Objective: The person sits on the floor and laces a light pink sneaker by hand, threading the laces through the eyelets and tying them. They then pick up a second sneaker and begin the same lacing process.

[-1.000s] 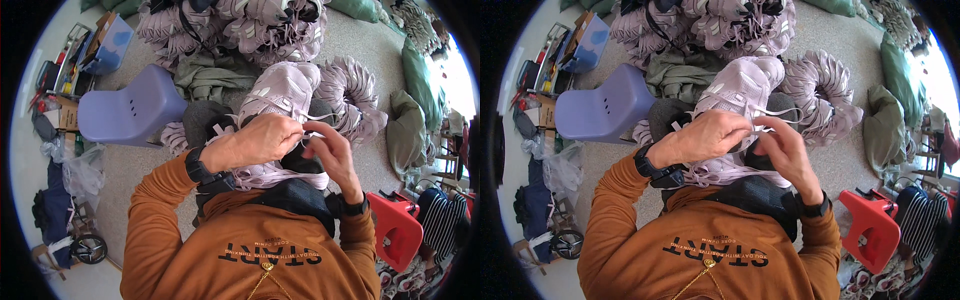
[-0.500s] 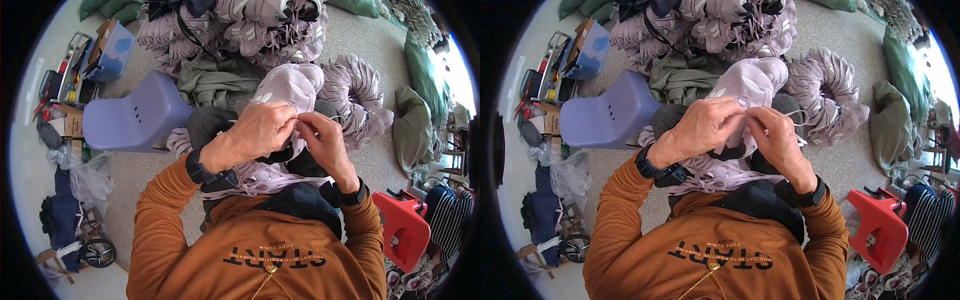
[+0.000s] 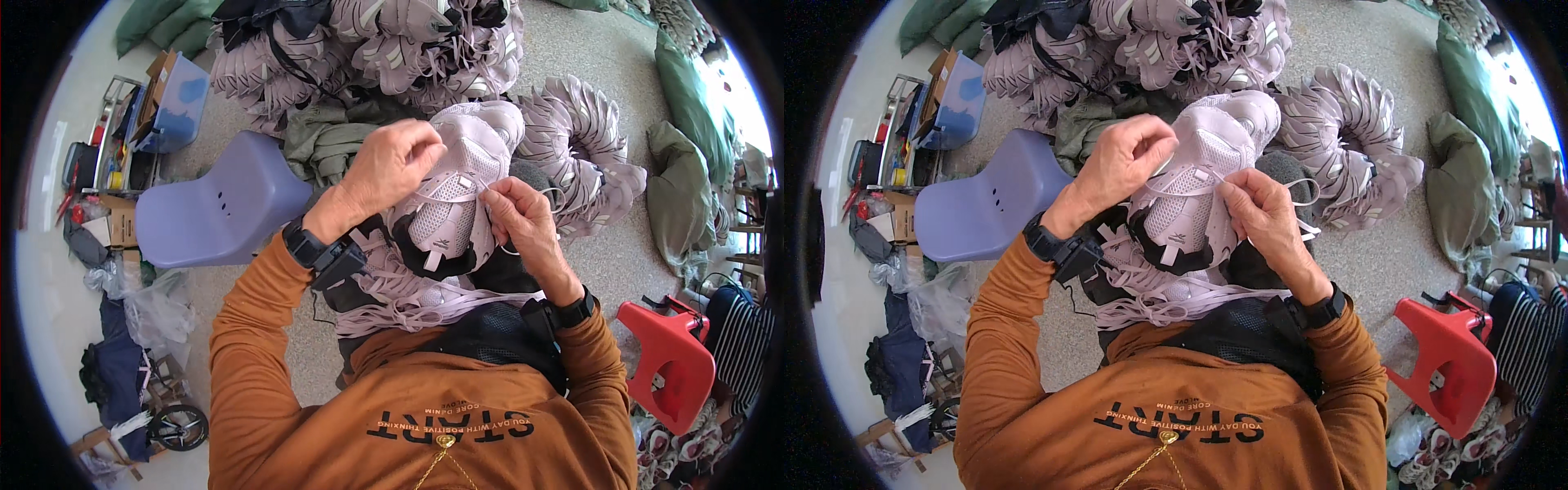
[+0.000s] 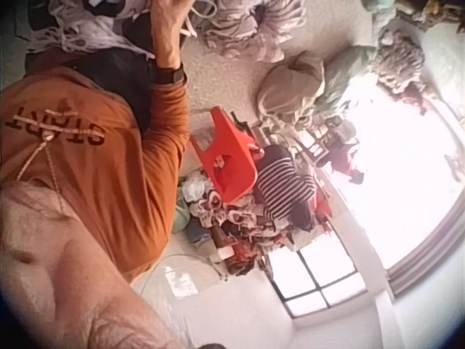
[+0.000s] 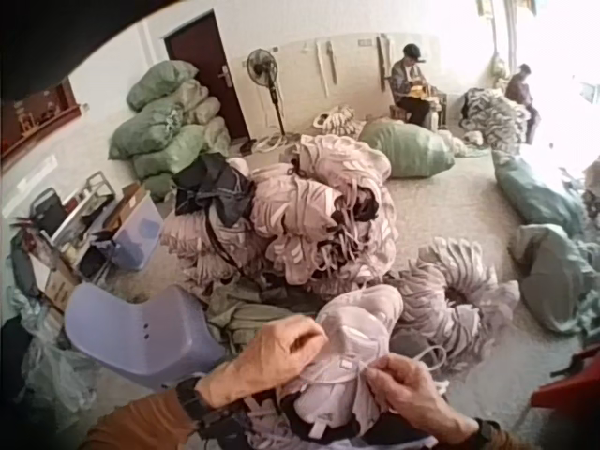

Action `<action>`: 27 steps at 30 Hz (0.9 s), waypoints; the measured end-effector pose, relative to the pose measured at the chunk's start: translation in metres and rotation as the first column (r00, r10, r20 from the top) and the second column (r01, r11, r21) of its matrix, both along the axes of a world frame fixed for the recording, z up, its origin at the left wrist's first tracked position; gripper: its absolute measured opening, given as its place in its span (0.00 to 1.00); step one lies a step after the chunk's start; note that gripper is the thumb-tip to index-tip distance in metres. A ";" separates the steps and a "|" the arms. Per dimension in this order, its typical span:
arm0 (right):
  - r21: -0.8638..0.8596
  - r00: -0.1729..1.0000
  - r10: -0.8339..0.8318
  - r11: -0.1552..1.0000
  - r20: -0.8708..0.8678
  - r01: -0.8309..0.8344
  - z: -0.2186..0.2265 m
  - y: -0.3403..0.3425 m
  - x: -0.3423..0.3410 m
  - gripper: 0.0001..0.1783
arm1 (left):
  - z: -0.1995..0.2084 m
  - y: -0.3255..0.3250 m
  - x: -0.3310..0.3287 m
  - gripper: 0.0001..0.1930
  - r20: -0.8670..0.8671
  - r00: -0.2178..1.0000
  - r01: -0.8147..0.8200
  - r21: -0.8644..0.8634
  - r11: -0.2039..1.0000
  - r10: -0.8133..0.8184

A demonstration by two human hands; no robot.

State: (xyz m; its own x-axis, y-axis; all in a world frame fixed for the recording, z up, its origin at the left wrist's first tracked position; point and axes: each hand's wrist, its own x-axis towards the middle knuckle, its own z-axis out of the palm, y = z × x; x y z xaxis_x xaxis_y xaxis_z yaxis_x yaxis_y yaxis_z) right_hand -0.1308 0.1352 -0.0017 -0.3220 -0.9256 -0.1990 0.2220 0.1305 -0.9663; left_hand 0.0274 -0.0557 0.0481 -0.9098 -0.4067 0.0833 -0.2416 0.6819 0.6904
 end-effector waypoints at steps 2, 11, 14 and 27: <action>-0.007 1.000 0.028 1.000 0.007 -0.028 0.001 -0.001 0.001 0.11 | -0.020 -0.003 -0.005 0.15 -0.168 0.977 -0.130 0.000 0.991 0.129; 0.025 0.975 0.105 0.994 -0.196 -0.102 0.004 0.000 0.001 0.08 | -0.038 -0.028 -0.013 0.21 -0.002 0.990 -0.127 0.381 0.916 0.138; -0.012 0.980 0.111 0.993 -0.167 -0.114 0.011 0.001 0.004 0.07 | -0.035 -0.032 -0.012 0.21 0.039 0.998 -0.052 0.407 0.912 0.039; 0.011 0.998 0.023 1.000 -0.064 -0.022 -0.008 0.000 0.003 0.08 | -0.001 -0.016 -0.001 0.22 -0.270 0.938 0.342 0.594 0.729 -0.219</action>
State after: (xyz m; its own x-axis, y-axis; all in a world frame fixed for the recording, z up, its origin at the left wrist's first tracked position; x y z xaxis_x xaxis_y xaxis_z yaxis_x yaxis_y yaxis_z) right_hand -0.1274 0.1353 -0.0098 -0.3137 -0.9308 -0.1878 0.1561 0.1446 -0.9771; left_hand 0.0264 -0.0712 0.0476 -0.9863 -0.1508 0.0675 0.0524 0.1019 0.9934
